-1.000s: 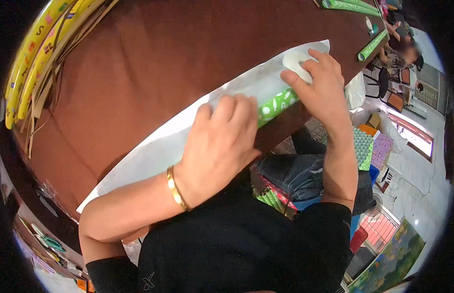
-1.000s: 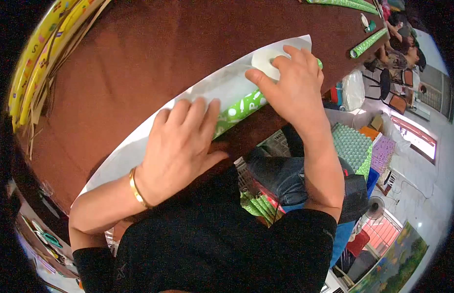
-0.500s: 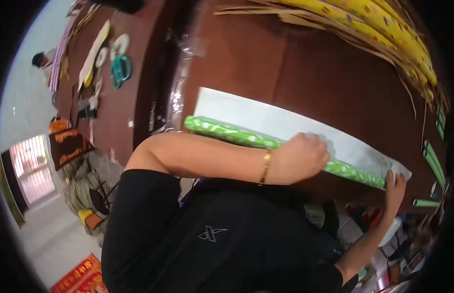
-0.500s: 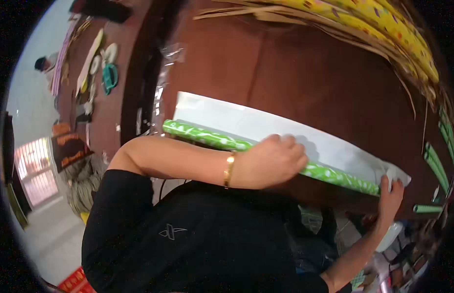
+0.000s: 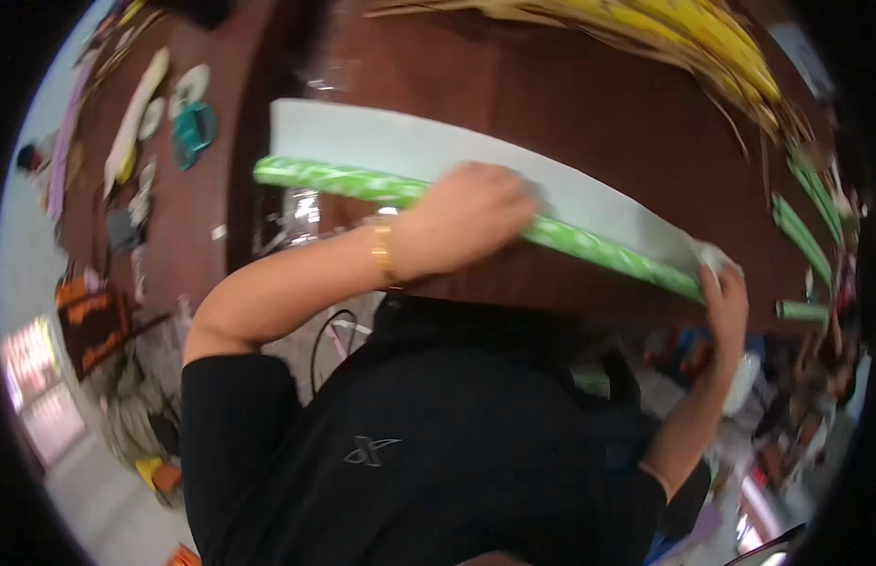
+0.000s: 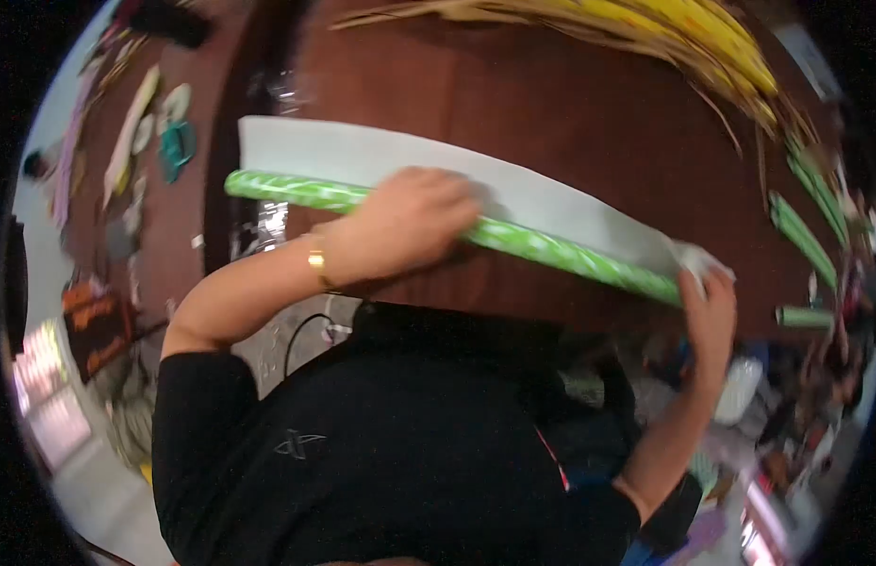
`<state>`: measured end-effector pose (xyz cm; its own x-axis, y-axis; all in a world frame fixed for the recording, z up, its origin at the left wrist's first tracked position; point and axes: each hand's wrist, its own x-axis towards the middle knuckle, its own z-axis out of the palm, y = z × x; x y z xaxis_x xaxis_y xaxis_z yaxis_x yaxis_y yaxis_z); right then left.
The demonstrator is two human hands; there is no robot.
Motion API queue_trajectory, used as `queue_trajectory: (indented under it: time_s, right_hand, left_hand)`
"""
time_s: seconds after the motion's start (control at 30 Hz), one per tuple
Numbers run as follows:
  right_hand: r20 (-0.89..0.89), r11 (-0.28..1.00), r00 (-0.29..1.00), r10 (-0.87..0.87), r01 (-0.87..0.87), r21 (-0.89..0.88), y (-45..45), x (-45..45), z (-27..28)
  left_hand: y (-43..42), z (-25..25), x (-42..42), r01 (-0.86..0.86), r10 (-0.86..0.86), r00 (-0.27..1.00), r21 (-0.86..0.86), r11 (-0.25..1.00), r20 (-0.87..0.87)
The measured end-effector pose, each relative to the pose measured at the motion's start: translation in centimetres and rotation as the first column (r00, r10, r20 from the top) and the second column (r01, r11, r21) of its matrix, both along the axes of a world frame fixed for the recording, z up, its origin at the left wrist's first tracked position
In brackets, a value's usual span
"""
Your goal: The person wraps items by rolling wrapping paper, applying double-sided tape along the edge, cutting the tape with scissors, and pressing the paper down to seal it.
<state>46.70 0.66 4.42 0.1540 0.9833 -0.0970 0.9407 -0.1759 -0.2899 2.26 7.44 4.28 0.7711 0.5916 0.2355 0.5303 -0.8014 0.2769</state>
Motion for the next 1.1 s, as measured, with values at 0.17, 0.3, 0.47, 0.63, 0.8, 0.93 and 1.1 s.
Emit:
queue_trajectory:
  time_s: [0.17,0.3,0.47,0.63,0.8,0.93,1.1]
  right_hand:
    - [0.132,0.998,0.990,0.044,-0.049,0.038,0.0,-3.7,-0.1]
    - [0.121,0.999,0.991,-0.050,0.053,-0.015,-0.3,-6.0,1.7]
    - [0.162,0.997,0.985,-0.059,0.065,-0.032,0.3,-6.0,2.0]
    - [0.320,0.999,0.947,0.007,-0.024,0.048,1.0,-5.0,1.6]
    - [0.305,0.996,0.952,0.015,-0.041,0.080,1.7,-3.9,1.5]
    - [0.396,0.995,0.918,0.011,-0.048,0.085,2.4,-2.8,2.3]
    - [0.529,0.993,0.846,-0.069,0.010,0.114,2.6,-1.2,2.7]
  left_hand:
    - [-0.6,-1.3,-1.2,-0.038,0.024,0.992,-0.110,0.993,-0.121]
    - [-0.8,0.4,1.2,-0.044,0.025,0.993,-0.160,0.986,-0.114]
    - [-0.8,-0.4,9.5,0.118,-0.103,0.990,-0.158,0.980,0.097]
    - [0.1,-2.2,16.8,0.211,-0.183,0.971,-0.189,0.959,0.152]
    - [0.8,-3.3,17.9,0.189,-0.142,0.968,-0.231,0.954,0.207]
    - [1.3,-3.1,17.9,0.186,-0.128,0.967,-0.265,0.946,0.220]
    - [1.7,-2.7,18.0,0.184,-0.128,0.974,-0.320,0.929,0.189]
